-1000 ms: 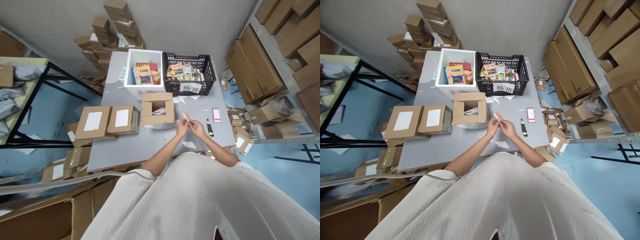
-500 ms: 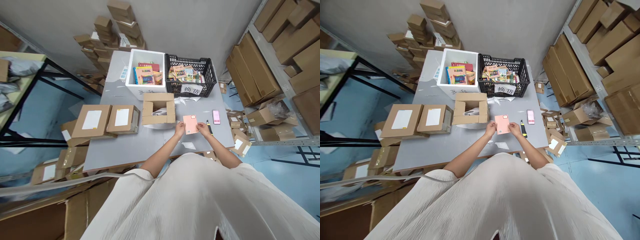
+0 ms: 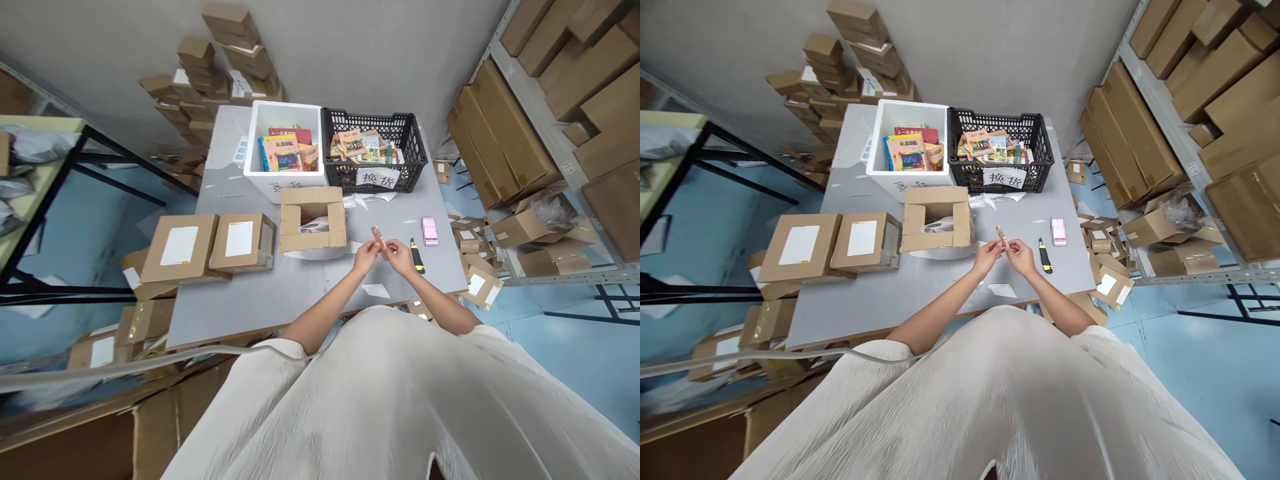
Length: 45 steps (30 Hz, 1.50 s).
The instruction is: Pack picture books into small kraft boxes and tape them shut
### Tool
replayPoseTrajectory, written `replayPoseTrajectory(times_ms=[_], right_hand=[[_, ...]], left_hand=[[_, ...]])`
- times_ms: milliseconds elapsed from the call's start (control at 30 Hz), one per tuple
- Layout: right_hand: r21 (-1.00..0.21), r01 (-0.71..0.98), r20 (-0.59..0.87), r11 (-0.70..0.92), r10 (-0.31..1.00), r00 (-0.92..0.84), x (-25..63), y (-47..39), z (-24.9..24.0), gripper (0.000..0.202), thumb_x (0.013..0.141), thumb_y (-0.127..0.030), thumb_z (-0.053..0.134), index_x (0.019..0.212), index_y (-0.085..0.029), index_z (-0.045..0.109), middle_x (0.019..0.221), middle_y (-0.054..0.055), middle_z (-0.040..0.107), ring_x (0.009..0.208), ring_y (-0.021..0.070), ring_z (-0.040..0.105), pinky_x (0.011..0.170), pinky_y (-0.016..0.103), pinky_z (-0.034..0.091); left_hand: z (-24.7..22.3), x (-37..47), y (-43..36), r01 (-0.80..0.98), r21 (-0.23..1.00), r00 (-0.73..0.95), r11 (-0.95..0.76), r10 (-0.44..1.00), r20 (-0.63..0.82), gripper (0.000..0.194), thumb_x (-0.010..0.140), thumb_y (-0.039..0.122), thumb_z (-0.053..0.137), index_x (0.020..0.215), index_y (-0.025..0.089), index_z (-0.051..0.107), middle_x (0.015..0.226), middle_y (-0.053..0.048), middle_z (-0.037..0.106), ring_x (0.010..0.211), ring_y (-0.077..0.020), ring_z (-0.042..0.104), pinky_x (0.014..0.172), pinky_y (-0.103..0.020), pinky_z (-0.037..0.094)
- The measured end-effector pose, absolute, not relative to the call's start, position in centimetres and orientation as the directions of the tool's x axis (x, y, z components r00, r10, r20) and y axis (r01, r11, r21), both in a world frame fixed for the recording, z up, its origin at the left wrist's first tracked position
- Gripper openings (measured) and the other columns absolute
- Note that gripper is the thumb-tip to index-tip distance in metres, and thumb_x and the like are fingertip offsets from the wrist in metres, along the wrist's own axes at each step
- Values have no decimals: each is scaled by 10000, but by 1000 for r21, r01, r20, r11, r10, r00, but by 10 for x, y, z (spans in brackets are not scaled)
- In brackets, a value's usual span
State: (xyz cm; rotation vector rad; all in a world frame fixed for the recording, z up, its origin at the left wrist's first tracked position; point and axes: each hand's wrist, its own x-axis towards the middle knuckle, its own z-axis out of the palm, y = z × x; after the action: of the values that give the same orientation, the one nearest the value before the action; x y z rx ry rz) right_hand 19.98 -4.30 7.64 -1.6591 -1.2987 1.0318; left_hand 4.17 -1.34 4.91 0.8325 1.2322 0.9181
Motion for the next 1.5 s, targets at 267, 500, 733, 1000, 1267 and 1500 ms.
replayPoseTrajectory(times_ms=[267,500,733,1000,1267,1500], right_hand=[[-854,520,-14,16,998,-54,201,-46,65,283,945,-302,663,1152,-257,849,1197,100,846,1143,286,742,1111,458,583],[-879,347,-296,-327,945,140,222,-41,50,436,847,-376,761,1244,-196,781,1183,126,826,1039,268,765,979,418,631],[-897,135,-419,-420,907,41,225,-44,57,393,762,-514,872,1013,-227,779,773,2,763,745,185,676,686,289,558],[-908,5,-411,-419,892,188,229,-34,71,506,729,-586,922,1044,-218,777,884,38,829,786,188,716,706,302,577],[-923,5,-378,-384,911,163,240,-9,84,520,748,-607,921,1075,-220,806,896,55,830,820,222,734,769,355,620],[-957,14,-290,-290,952,-94,225,30,95,596,782,-469,847,1321,-223,787,819,-16,773,772,195,735,697,302,572]], left_hand=[[54,33,-9,-309,851,-6,425,894,-448,306,882,487,869,868,201,761,863,-61,828,862,-228,788,860,-362,637],[54,25,-11,-334,801,-26,496,845,-534,264,827,443,870,874,205,766,903,-75,850,859,-248,803,805,-367,644],[56,28,-11,-330,806,10,492,855,-518,319,820,486,881,916,198,783,954,-84,859,885,-238,799,865,-369,635],[59,23,-17,-106,841,109,531,847,-521,324,805,498,914,916,231,768,970,-65,850,873,-220,798,785,-320,585],[65,25,-9,-20,906,35,424,906,-423,495,700,614,1004,874,224,753,693,-27,747,658,-200,707,681,-325,534],[89,3,5,-59,949,-113,311,942,-316,539,686,610,1003,977,209,792,676,-3,736,649,-181,679,667,-312,522]])
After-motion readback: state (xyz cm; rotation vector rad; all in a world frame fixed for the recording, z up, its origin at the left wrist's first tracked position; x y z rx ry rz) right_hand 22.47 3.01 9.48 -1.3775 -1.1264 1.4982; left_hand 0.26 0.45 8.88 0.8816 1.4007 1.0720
